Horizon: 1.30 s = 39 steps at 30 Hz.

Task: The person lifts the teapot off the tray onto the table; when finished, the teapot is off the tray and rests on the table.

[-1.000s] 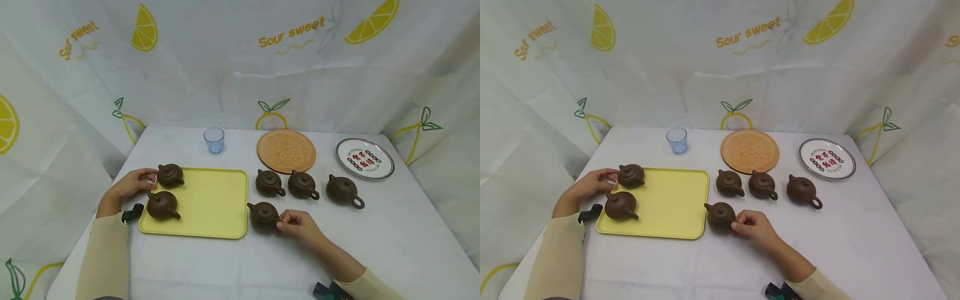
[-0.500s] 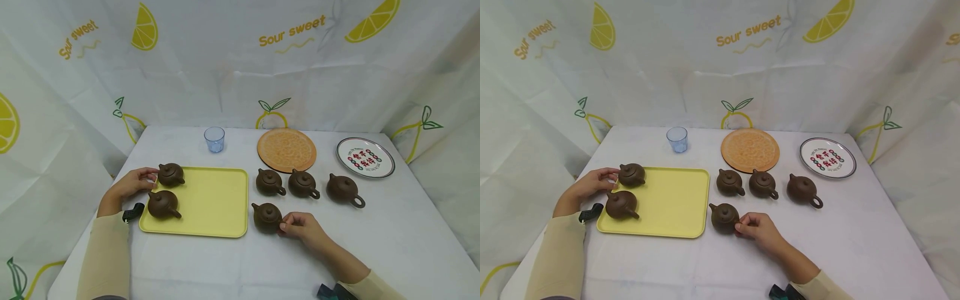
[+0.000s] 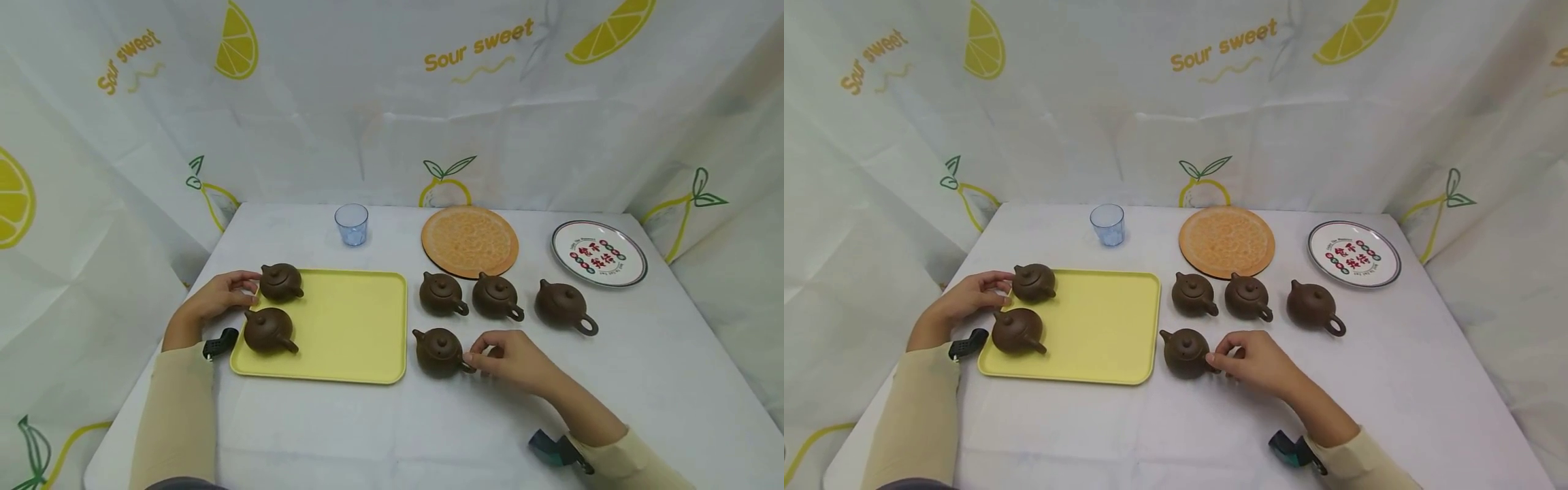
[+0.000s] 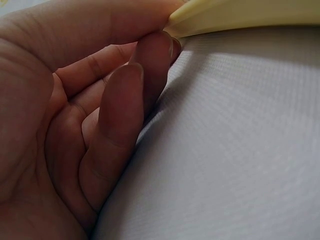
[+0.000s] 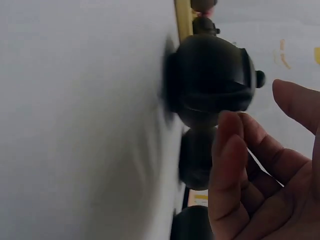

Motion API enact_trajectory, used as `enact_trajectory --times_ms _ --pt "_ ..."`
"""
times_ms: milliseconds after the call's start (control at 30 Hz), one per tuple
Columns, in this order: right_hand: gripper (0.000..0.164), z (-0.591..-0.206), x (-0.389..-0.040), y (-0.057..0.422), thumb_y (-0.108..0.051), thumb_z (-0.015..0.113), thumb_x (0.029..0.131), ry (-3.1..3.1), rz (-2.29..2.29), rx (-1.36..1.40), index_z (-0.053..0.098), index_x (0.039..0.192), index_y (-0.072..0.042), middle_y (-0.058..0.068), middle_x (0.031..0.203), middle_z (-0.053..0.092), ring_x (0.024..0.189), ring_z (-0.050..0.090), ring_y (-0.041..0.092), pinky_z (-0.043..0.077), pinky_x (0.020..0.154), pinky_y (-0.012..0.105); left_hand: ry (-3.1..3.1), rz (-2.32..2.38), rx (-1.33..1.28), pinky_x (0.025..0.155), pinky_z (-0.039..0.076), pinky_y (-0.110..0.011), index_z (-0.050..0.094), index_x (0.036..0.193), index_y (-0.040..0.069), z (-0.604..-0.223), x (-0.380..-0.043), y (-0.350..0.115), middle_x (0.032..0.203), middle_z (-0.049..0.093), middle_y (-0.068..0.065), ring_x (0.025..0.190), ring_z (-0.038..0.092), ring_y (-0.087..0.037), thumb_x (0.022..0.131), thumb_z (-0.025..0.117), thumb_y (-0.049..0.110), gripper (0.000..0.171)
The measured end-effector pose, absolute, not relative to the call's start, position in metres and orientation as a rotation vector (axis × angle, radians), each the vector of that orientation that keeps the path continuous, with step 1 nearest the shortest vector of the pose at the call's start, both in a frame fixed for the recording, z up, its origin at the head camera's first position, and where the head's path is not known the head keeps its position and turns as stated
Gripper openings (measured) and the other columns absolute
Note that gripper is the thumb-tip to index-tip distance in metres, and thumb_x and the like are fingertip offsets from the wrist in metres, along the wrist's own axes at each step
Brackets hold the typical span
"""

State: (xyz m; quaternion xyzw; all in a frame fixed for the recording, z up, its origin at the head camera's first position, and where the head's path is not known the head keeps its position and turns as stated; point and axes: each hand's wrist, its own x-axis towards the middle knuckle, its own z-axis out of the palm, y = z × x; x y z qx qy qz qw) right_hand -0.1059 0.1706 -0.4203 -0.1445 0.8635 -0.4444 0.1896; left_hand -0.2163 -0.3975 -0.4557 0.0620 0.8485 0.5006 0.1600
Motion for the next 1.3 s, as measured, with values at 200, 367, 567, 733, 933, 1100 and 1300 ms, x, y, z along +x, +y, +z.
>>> enact_trajectory --times_ms 200,367,567,733,933,1100,1300 --pt "0.020 -0.394 -0.111 0.148 -0.034 0.072 0.089 2.555 -1.305 -0.470 0.068 0.086 -0.014 0.002 0.067 0.058 0.058 0.054 0.017 0.045 0.050 0.030 2.416 1.459 0.178 0.072 0.049 -0.020 0.048 0.133 -0.007 -0.455 -0.216 -0.398 0.097 0.061 -0.005 0.082 0.058 -0.008 0.083 0.075 0.007 0.059" --pt "0.011 -0.389 -0.114 0.100 -0.028 0.072 0.089 2.503 -1.417 -0.696 0.069 0.084 -0.018 -0.001 0.071 0.059 0.059 0.053 0.014 0.045 0.052 0.028 2.396 1.461 0.155 0.071 0.049 -0.020 0.047 0.135 -0.007 -0.459 -0.218 -0.396 0.098 0.060 -0.005 0.081 0.058 -0.007 0.083 0.075 0.005 0.060" --pt "0.010 -0.395 -0.118 0.028 -0.030 0.070 0.091 2.426 -1.347 -0.891 0.069 0.086 -0.022 -0.009 0.073 0.061 0.058 0.052 0.007 0.044 0.052 0.026 2.383 1.456 0.121 0.070 0.049 -0.021 0.046 0.136 -0.007 -0.461 -0.218 -0.393 0.100 0.059 -0.008 0.081 0.058 -0.008 0.083 0.075 0.004 0.061" --pt "0.014 -0.411 -0.120 -0.034 -0.035 0.070 0.090 2.329 -1.319 -0.844 0.067 0.091 -0.021 -0.010 0.073 0.061 0.054 0.053 0.005 0.044 0.052 0.023 2.418 1.434 0.136 0.071 0.049 -0.020 0.047 0.135 -0.007 -0.460 -0.217 -0.396 0.098 0.060 -0.007 0.082 0.058 -0.007 0.082 0.075 0.004 0.060" --pt "0.018 -0.428 -0.126 -0.087 -0.032 0.073 0.088 2.218 -1.440 -0.703 0.064 0.094 -0.017 -0.009 0.080 0.063 0.058 0.061 0.009 0.050 0.053 0.025 2.442 1.413 0.142 0.072 0.049 -0.021 0.049 0.134 -0.004 -0.459 -0.215 -0.396 0.100 0.060 -0.007 0.083 0.058 -0.009 0.082 0.076 0.010 0.061" --pt "0.020 -0.436 -0.128 -0.111 -0.031 0.077 0.085 2.326 -1.424 -0.641 0.062 0.092 -0.018 -0.012 0.080 0.058 0.062 0.056 0.004 0.046 0.056 0.021 2.441 1.402 0.148 0.071 0.049 -0.023 0.048 0.135 -0.004 -0.462 -0.216 -0.397 0.101 0.060 -0.009 0.082 0.058 -0.010 0.082 0.076 0.011 0.061" --pt "0.016 -0.442 -0.131 -0.116 -0.028 0.072 0.089 2.249 -1.442 -0.542 0.062 0.085 -0.016 -0.006 0.069 0.061 0.057 0.057 0.007 0.047 0.054 0.022 2.450 1.411 0.162 0.072 0.049 -0.022 0.050 0.133 -0.004 -0.461 -0.217 -0.398 0.099 0.060 -0.008 0.082 0.058 -0.009 0.081 0.077 0.009 0.059"
